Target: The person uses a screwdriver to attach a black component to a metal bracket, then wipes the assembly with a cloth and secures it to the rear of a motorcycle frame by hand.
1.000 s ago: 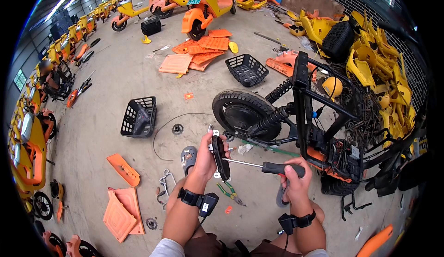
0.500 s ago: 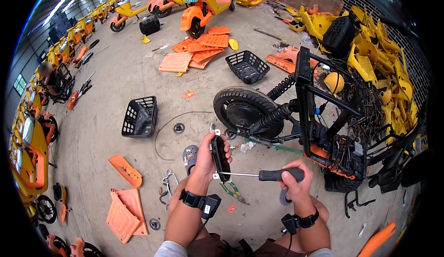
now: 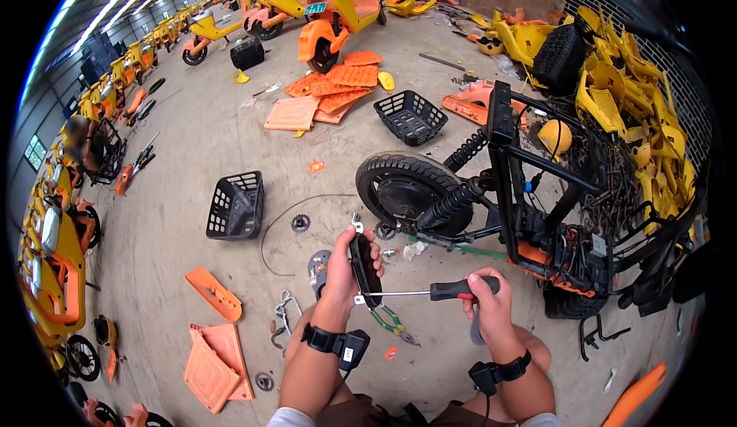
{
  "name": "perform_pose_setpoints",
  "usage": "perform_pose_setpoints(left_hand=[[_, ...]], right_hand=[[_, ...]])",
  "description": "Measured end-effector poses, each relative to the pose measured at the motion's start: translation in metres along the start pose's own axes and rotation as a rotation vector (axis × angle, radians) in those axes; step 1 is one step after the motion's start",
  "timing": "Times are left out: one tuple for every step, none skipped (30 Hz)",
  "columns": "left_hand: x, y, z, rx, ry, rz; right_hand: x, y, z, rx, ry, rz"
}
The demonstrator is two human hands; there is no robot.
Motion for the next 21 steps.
perform_pose_setpoints(left_hand=[[0.0,0.0,0.0,0.004,0.002,0.001],[0.0,0.001,0.0,0.007,0.003,0.003],[0.0,0.001,0.0,0.009,0.004,0.003],[-0.001,0.0,0.001,0.012,0.004,-0.007],[-0.001,0.0,0.001,0.015,0.004,-0.017],[-0.002,0.001,0.0,0.019,0.006,-0.026],[-0.002,0.001,-0.001,0.02,0.01,-0.02],[-0.002,0.002,-0.001,0.02,0.013,-0.014],[-0.002,0.003,-0.002,0.02,0.015,-0.006],[-0.002,0.003,-0.001,0.019,0.017,-0.006],[-0.001,0.002,-0.001,0.018,0.019,-0.006],[-0.001,0.002,-0.001,0.016,0.021,-0.006],[-0.001,0.002,-0.001,0.013,0.024,-0.004],[-0.001,0.003,-0.001,0.011,0.027,-0.002],[-0.001,0.003,0.0,0.008,0.03,0.0],[-0.001,0.003,0.0,0.009,0.034,-0.003],[-0.002,0.003,-0.001,0.009,0.037,-0.006],[-0.002,0.003,-0.001,0.01,0.04,-0.01],[-0.002,0.003,-0.001,0.008,0.041,-0.009],[-0.002,0.002,-0.001,0.005,0.042,-0.009],[-0.002,0.002,-0.001,0.002,0.044,-0.008]], right_hand=[[0.0,0.0,0.001,0.004,0.003,-0.003],[0.0,0.001,0.001,0.002,0.002,-0.005],[0.0,0.001,0.002,0.0,0.003,-0.007],[-0.001,0.001,0.002,-0.002,0.003,-0.009],[-0.001,0.001,0.002,0.001,0.004,-0.011],[-0.001,0.002,0.003,0.004,0.003,-0.01],[-0.001,0.002,0.003,0.008,0.002,-0.01],[-0.001,0.002,0.002,0.014,0.004,-0.011],[0.0,0.001,0.002,0.021,0.005,-0.013],[0.0,0.001,0.001,0.027,0.007,-0.015],[0.0,0.001,0.001,0.035,0.016,-0.021],[0.0,0.001,0.001,0.043,0.026,-0.027],[0.0,0.001,0.0,0.051,0.036,-0.033],[0.0,0.001,0.0,0.058,0.048,-0.04],[0.0,0.0,-0.002,0.064,0.06,-0.046],[0.001,0.0,-0.003,0.071,0.073,-0.053],[0.001,-0.001,-0.005,0.079,0.087,-0.056],[0.001,-0.001,-0.007,0.088,0.102,-0.059],[0.001,-0.001,-0.009,0.098,0.117,-0.062],[0.001,-0.001,-0.009,0.099,0.121,-0.063],[0.001,-0.001,-0.009,0.099,0.124,-0.063]])
Point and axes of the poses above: each hand's wrist, its own x-axis towards the middle knuckle, its own y-axis out of the palm, z = x × y, the point moved 6 cm from there along x, towards the middle knuckle, and after that the axes turned 13 degrees about z, right-handed, at the moved point
